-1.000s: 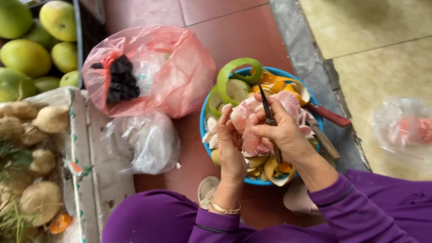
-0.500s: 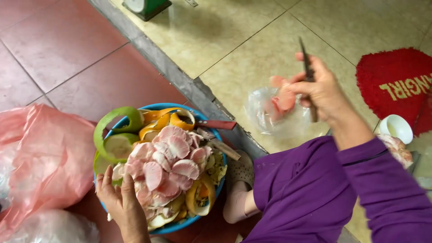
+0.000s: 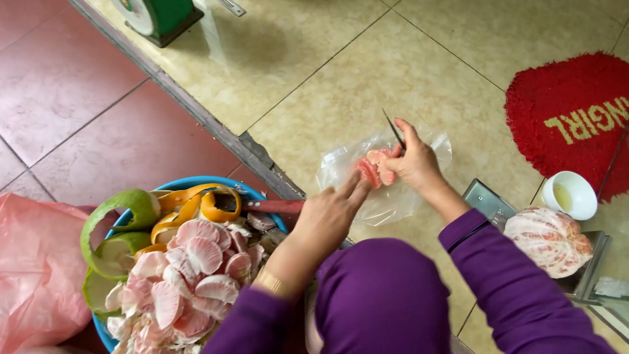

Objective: Peeling and segmenting a pomelo fruit by hand and with a knife at a fruit stall.

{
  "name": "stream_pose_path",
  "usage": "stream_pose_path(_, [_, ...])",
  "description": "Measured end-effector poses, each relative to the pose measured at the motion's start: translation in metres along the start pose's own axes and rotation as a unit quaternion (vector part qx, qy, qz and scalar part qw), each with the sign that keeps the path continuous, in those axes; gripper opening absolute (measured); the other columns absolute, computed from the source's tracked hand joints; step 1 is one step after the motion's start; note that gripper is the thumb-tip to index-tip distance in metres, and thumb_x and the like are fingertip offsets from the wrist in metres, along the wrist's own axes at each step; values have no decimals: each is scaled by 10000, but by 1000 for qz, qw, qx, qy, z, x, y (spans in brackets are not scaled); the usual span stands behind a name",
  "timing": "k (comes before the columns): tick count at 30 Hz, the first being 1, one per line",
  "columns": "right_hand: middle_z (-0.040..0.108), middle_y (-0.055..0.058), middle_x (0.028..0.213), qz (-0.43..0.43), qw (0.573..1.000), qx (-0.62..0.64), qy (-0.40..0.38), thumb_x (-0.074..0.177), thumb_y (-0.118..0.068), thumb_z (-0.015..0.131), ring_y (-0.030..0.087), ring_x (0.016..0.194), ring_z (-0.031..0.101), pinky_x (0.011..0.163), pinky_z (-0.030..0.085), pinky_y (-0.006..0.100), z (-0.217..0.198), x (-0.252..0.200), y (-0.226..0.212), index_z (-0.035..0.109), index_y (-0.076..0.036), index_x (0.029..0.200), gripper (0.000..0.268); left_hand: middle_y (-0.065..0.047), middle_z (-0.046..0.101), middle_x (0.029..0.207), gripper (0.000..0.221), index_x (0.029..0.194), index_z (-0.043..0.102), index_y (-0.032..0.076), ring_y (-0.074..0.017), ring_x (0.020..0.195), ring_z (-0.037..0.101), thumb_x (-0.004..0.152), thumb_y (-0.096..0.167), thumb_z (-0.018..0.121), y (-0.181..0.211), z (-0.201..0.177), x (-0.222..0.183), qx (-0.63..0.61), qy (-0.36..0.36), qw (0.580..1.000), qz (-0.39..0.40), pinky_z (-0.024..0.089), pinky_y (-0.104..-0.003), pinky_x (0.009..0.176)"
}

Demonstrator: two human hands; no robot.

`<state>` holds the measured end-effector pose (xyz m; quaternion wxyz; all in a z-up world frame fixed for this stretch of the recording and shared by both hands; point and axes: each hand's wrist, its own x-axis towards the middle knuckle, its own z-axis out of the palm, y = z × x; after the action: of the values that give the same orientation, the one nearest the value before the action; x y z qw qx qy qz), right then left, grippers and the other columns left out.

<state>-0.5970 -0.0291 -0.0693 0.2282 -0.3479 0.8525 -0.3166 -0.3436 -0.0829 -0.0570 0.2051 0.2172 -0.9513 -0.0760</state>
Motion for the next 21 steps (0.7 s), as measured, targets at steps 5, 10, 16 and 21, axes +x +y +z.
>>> stream_pose_path(5, [699, 14, 980, 42, 998, -36, -1, 713, -222, 763, 215, 1008, 707, 946, 555, 383, 12, -12, -3, 411, -368, 1565, 934, -89, 638, 1305, 296, 1117, 713, 196, -348, 839, 739, 905, 92, 534, -7, 74, 40, 38, -289, 956, -27, 557, -420, 606])
stream_pose_path(10, [660, 29, 993, 37, 994, -86, -50, 750, -286, 687, 278, 1067, 690, 1005, 529, 484, 34, -15, -19, 340, -391, 1587, 912, -206, 560, 1402, 252, 1099, 706, 138, -419, 989, 688, 920, 73, 541, -6, 54, 23, 27, -295, 952, -71, 541, -480, 639])
stream_pose_path(16, [645, 87, 1144, 4, 980, -179, -87, 832, -319, 620, 346, 1195, 637, 1059, 491, 552, 69, -3, -3, 243, -403, 1622, 879, -305, 514, 1430, 239, 1103, 691, 67, -516, 1253, 590, 942, 63, 514, 3, 37, 11, 2, -201, 978, -62, 534, -472, 756])
stream_pose_path(21, [664, 130, 1123, -126, 964, -233, -15, 862, -315, 634, 409, 1107, 677, 1000, 499, 579, 102, 0, 24, 301, -328, 1629, 837, -276, 508, 1449, 322, 1256, 639, 95, -475, 1342, 549, 948, 111, 548, 2, 25, -8, 4, -79, 996, -42, 546, -445, 827])
